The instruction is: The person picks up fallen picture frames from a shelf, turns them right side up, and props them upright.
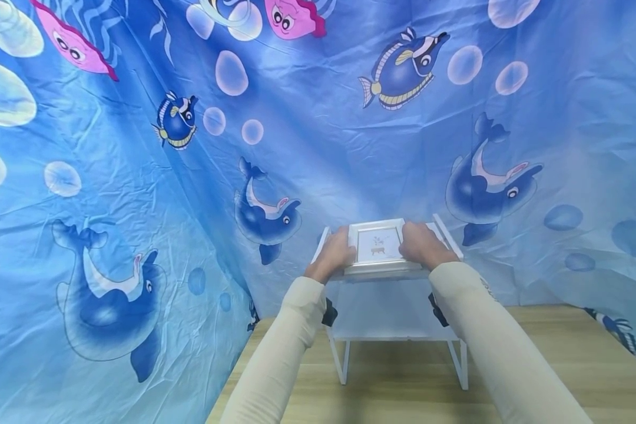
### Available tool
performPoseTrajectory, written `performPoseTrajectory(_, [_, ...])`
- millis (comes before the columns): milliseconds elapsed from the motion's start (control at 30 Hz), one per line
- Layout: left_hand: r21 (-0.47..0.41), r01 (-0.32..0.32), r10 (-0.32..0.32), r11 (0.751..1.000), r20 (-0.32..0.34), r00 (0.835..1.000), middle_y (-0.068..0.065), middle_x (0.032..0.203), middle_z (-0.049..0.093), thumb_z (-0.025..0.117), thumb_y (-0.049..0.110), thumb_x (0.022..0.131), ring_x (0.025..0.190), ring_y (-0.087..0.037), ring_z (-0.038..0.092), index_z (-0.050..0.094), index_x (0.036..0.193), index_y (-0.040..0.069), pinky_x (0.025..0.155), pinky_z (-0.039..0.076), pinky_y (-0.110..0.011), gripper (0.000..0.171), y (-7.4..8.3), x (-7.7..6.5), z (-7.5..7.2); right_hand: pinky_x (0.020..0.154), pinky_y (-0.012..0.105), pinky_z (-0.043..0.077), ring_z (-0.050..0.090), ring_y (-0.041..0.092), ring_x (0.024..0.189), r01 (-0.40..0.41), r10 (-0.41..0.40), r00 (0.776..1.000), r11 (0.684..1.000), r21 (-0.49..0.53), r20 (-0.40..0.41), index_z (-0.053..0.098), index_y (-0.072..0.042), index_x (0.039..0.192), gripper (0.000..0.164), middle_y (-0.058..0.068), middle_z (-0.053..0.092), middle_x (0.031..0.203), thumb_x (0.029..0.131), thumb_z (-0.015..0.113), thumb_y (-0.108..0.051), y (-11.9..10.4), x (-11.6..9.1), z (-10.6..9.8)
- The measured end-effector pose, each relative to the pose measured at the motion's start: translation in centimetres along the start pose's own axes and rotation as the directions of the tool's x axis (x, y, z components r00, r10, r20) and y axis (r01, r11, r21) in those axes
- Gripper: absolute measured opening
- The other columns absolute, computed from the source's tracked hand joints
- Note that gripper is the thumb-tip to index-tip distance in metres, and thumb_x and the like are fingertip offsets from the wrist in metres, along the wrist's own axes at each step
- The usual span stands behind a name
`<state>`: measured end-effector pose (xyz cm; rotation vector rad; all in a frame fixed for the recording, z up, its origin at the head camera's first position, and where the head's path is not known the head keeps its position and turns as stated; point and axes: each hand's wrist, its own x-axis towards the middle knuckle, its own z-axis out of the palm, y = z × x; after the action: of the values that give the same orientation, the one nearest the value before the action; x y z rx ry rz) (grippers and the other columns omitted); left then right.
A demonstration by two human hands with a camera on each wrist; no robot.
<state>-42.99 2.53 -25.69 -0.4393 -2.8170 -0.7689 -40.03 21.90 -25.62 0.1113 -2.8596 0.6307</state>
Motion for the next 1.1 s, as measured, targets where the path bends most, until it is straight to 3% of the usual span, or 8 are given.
performPoseTrajectory(167, [0.003, -0.023, 0.023, 1.0, -0.005, 1.0, -0.016, 0.094, 0.062, 0.051, 0.008, 0.098, 0.063, -0.021, 0.056, 0.024, 0.156, 0.007, 0.053, 0.041, -0.029, 0.063, -0.17, 0.14, -0.02, 0.071, 0.038, 0.049, 0.059, 0.031, 0.088, -0.023, 0.024, 1.0, 0.999, 0.028, -0.013, 0.027, 0.013, 0.149, 0.059, 0.038, 0.044, 0.139, 0.094, 0.045, -0.001, -0.14, 0.04, 0.12])
performPoseTrajectory(333, [0.004, -0.043, 0.043, 0.999, -0.028, 0.999, -0.017, 0.098, 0.063, 0.049, 0.009, 0.1, 0.066, -0.022, 0.057, 0.023, 0.156, 0.007, 0.054, 0.042, -0.03, 0.063, -0.19, 0.31, 0.08, 0.08, 0.046, 0.049, 0.057, 0.034, 0.093, -0.016, 0.016, 0.999, 1.0, 0.013, -0.037, 0.027, 0.012, 0.15, 0.059, 0.038, 0.044, 0.139, 0.095, 0.045, -0.001, -0.17, 0.16, 0.09])
performPoseTrajectory(500, [0.035, -0.052, 0.054, 0.998, -0.082, 0.995, -0.019, 0.118, 0.063, 0.05, 0.011, 0.1, 0.089, -0.026, 0.064, 0.026, 0.155, 0.006, 0.069, 0.05, -0.034, 0.06, -0.18, 0.53, 0.32, 0.082, 0.048, 0.048, 0.056, 0.036, 0.095, 0.009, -0.01, 0.997, 1.0, -0.009, -0.078, 0.03, 0.012, 0.148, 0.056, 0.038, 0.048, 0.135, 0.096, 0.046, -0.002, -0.19, 0.2, 0.18])
performPoseTrajectory(667, [0.078, -0.085, 0.095, 0.993, -0.131, 0.987, -0.017, 0.127, 0.061, 0.05, 0.011, 0.1, 0.109, -0.028, 0.063, 0.031, 0.153, 0.006, 0.089, 0.053, -0.038, 0.057, -0.26, 0.65, 0.49, 0.086, 0.049, 0.049, 0.058, 0.036, 0.098, 0.028, -0.031, 0.992, 0.999, -0.028, -0.119, 0.032, 0.012, 0.147, 0.053, 0.038, 0.049, 0.134, 0.097, 0.046, -0.001, -0.18, 0.21, 0.31])
performPoseTrajectory(867, [0.146, -0.146, 0.169, 0.979, -0.163, 0.972, -0.018, 0.123, 0.063, 0.05, 0.01, 0.099, 0.114, -0.03, 0.062, 0.037, 0.15, 0.003, 0.096, 0.05, -0.039, 0.052, -0.24, 0.55, 0.32, 0.089, 0.051, 0.049, 0.057, 0.037, 0.101, 0.032, -0.035, 0.991, 0.999, -0.024, -0.13, 0.034, 0.012, 0.146, 0.052, 0.037, 0.048, 0.136, 0.098, 0.046, -0.002, -0.29, 0.09, 0.33])
performPoseTrajectory(1100, [0.162, -0.164, 0.195, 0.973, -0.199, 0.96, -0.019, 0.128, 0.062, 0.05, 0.01, 0.1, 0.123, -0.032, 0.056, 0.039, 0.149, 0.002, 0.104, 0.044, -0.039, 0.051, -0.3, 0.51, 0.59, 0.091, 0.052, 0.05, 0.058, 0.038, 0.105, 0.073, -0.078, 0.981, 0.997, -0.033, -0.179, 0.035, 0.013, 0.145, 0.05, 0.038, 0.048, 0.135, 0.098, 0.046, -0.001, -0.16, -0.2, 0.55])
